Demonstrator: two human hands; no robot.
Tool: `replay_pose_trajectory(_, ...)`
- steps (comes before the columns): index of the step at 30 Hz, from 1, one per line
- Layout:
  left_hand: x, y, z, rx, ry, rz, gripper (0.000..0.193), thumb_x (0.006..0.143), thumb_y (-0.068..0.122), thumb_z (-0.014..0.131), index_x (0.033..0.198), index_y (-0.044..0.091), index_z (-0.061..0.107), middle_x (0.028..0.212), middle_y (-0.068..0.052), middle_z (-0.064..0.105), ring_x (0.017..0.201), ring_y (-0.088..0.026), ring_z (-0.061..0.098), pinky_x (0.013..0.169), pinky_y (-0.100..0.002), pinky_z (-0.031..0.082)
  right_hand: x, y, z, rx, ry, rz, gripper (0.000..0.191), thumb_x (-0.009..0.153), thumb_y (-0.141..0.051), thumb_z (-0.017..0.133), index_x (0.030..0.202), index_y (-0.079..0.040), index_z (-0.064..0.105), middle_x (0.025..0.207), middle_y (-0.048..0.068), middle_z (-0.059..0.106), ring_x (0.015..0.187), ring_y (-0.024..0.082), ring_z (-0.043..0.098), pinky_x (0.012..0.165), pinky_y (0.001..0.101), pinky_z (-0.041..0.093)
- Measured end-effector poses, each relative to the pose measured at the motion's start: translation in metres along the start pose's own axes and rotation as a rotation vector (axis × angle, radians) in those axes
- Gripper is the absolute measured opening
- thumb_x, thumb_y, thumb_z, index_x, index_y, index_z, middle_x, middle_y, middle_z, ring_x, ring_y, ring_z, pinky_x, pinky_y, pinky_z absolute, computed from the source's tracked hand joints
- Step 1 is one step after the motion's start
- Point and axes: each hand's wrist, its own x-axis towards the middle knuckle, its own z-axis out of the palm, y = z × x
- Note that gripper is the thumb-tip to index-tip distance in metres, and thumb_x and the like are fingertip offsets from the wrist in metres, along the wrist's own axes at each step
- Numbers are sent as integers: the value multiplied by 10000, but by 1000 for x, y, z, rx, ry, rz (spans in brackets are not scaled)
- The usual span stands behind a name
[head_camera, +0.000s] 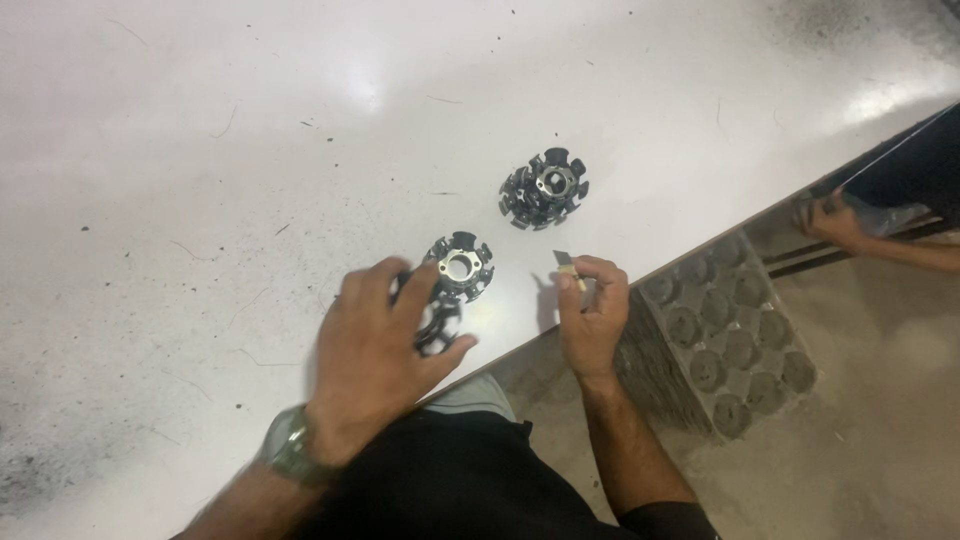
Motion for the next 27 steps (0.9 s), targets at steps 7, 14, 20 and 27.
replay_pose_trajectory(7, 102, 32, 42, -38, 80, 102, 739, 839, 466, 795, 1409, 93, 508, 1232, -185, 533, 1019, -288, 560, 796, -427, 523, 12, 17, 0, -60, 115, -26, 218, 1040, -33, 622, 1229, 13, 522, 1184, 121, 586, 1103, 171, 619, 983, 320, 537)
replay_pose_trajectory(14, 143, 33, 33, -55, 164, 120, 982, 761, 509, 807, 1518, 86, 345, 1474, -285, 383, 1291, -408, 437, 981, -525, 443, 19, 14, 10, -113, 162, 97, 256, 1032, -34, 636, 1247, 28, 513, 1145, 113, 597, 1047, 169, 603, 921, 301, 520)
replay_pose_trajectory(20, 3, -66, 41, 100, -151, -57, 801, 960, 631, 559, 1553, 143, 332, 1649, -175, 204, 1533, -383, 159, 1204, -617, 179, 11, 23, 15, -74, 105, 6, 288, 1113, 15, 624, 1322, 71, 433, 1266, 145, 542, 1164, 198, 616, 1010, 330, 560)
replay_pose_trajectory(27, -251, -140, 0, -392, -24, -351, 671, 868, 625, 606, 1385, 198, 632, 1557, -74, 499, 1479, -271, 394, 1189, -496, 307, 10, -7, 35, -72, -6, 78, 246, 1139, 67, 602, 1338, 68, 459, 1267, 154, 574, 1087, 177, 607, 947, 271, 547)
